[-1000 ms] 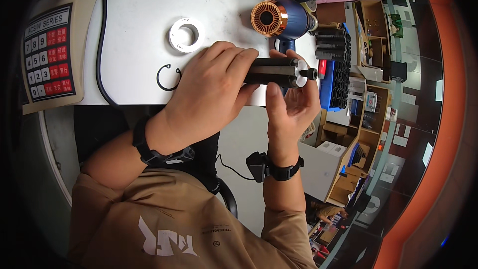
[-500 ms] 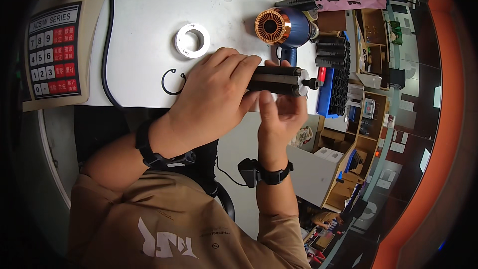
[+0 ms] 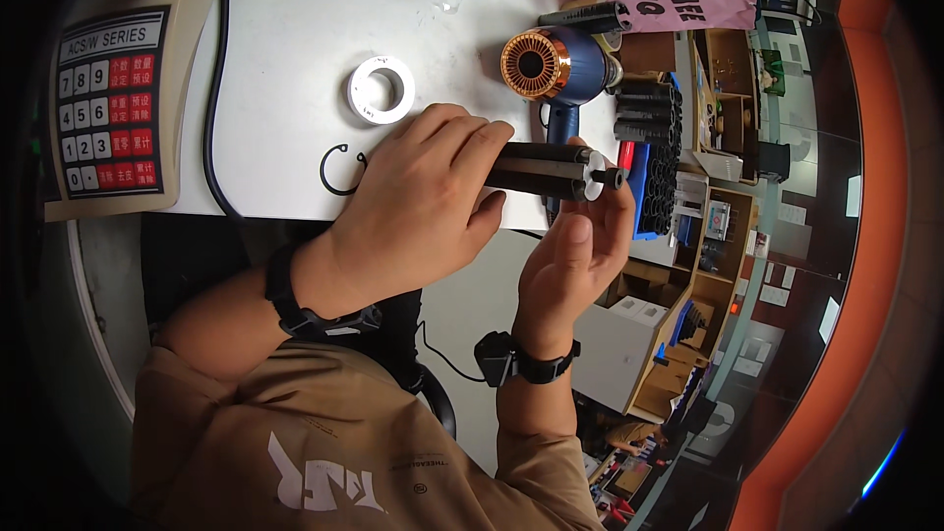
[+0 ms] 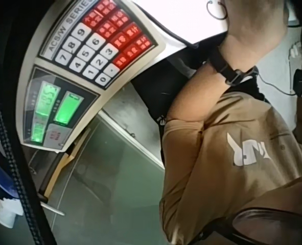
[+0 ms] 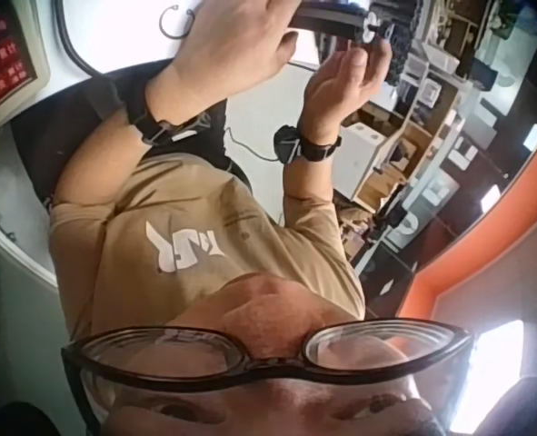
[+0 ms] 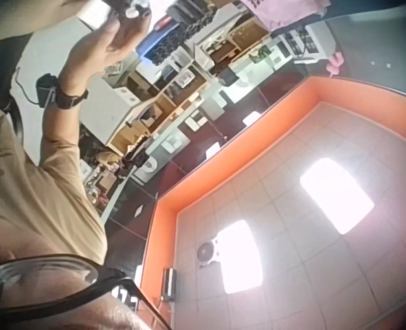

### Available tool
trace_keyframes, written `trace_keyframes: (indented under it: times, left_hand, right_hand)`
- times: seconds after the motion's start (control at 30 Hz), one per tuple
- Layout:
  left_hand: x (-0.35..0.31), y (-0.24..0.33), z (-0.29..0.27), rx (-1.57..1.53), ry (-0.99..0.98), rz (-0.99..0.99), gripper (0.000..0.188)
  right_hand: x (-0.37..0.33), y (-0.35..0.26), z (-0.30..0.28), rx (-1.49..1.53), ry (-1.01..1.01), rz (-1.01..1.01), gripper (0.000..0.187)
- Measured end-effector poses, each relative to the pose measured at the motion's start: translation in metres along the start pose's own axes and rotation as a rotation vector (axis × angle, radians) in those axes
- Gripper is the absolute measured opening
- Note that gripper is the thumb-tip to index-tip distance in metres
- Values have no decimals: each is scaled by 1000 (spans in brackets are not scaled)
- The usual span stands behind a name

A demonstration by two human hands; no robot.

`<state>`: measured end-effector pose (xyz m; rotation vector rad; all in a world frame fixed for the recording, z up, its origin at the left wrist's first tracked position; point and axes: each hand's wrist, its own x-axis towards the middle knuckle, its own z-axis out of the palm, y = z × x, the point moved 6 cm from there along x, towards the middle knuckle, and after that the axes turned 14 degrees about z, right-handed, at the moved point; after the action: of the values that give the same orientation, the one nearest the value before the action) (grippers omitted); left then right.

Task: Assembling internal components of a hairdryer, including the motor and wiring, and using a scale for quality control.

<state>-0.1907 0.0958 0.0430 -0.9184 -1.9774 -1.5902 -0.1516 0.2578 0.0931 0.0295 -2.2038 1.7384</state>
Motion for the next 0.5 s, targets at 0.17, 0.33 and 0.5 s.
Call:
trace_keyframes:
  times: [0.17,0.33,0.5]
  left_hand:
    - [0,-2,0,-8,-4,-20,52]
    - [0,-1,-2,-37,33,-15,53]
    - [1,-1,-9,-56,178,43,57]
  right_hand:
    - [3,-1,1,-59,34,71,38]
    - [-1,5,1,-15,45,55,38]
    - [-12,12,8,24,82,85,39]
